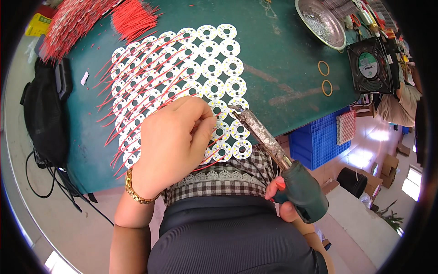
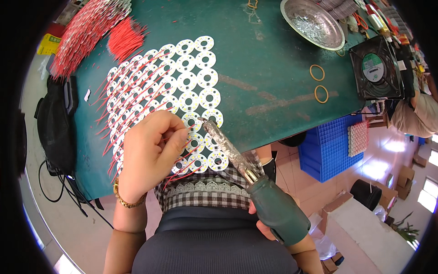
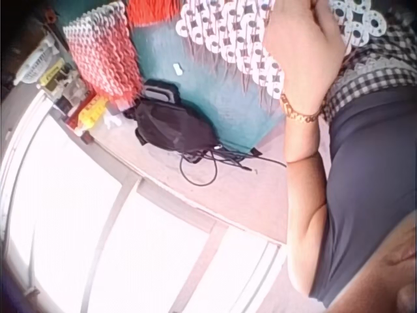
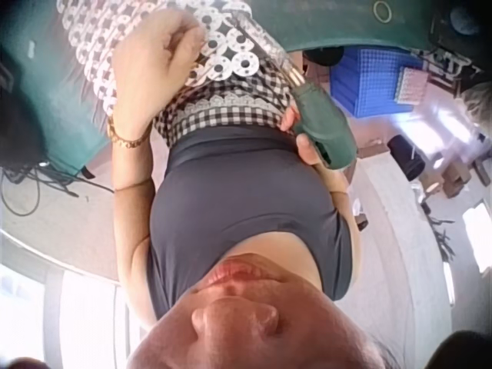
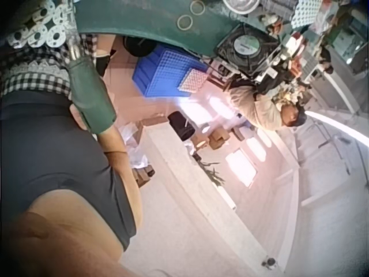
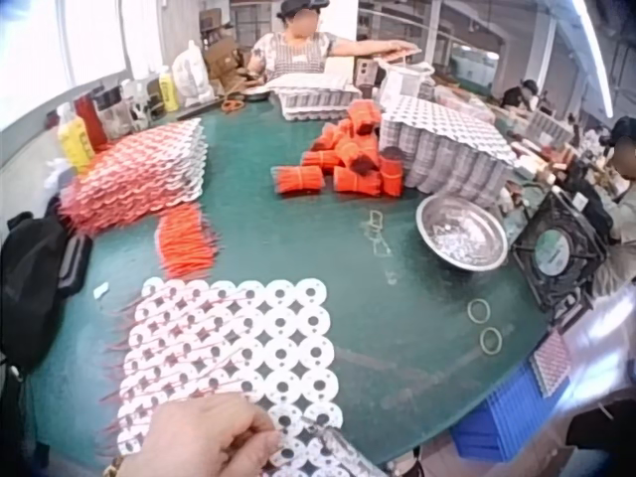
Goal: The person solders red wires onto a grid of circular circuit boards using a soldering iron.
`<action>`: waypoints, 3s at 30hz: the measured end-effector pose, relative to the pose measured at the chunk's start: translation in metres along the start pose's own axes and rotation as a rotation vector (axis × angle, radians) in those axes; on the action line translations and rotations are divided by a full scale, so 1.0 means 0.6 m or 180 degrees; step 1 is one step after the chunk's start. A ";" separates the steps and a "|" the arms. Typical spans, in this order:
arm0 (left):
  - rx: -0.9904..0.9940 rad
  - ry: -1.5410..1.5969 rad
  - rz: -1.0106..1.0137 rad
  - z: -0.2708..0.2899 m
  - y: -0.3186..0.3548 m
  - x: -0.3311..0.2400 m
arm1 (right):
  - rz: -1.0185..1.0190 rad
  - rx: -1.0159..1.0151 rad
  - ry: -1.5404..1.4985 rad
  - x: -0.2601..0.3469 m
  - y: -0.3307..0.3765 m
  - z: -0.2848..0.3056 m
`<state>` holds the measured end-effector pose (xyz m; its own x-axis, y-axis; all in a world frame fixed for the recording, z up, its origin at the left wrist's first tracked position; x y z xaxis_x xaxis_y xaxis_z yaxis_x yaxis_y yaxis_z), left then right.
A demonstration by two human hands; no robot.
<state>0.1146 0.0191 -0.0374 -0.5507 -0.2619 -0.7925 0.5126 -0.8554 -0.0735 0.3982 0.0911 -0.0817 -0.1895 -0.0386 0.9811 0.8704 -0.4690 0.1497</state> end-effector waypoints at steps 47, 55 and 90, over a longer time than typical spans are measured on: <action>0.0103 -0.0805 -0.0837 0.041 0.013 -0.009 | -0.0065 -0.0628 -0.0513 -0.022 -0.009 -0.023; 0.0617 -0.1747 -0.0411 0.027 0.046 0.012 | -0.0061 -0.0520 -0.0498 -0.025 -0.018 -0.016; -0.1290 -0.1877 -0.0656 0.112 -0.123 0.115 | 0.0484 -0.0567 -0.0891 -0.069 -0.058 -0.011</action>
<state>-0.0056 0.0344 -0.0460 -0.8656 -0.4078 -0.2906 0.5007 -0.7112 -0.4935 0.3728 0.1032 -0.1283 0.0892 0.1118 0.9897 0.7816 -0.6238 0.0000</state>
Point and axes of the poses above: each hand's wrist, its own y-axis away from the middle knuckle, its own z-axis out of the back of the hand, x = y × z, the point moved 3 cm from there along -y, towards the middle knuckle, and after that the axes turned 8 degrees about y, right-handed, at the moved point
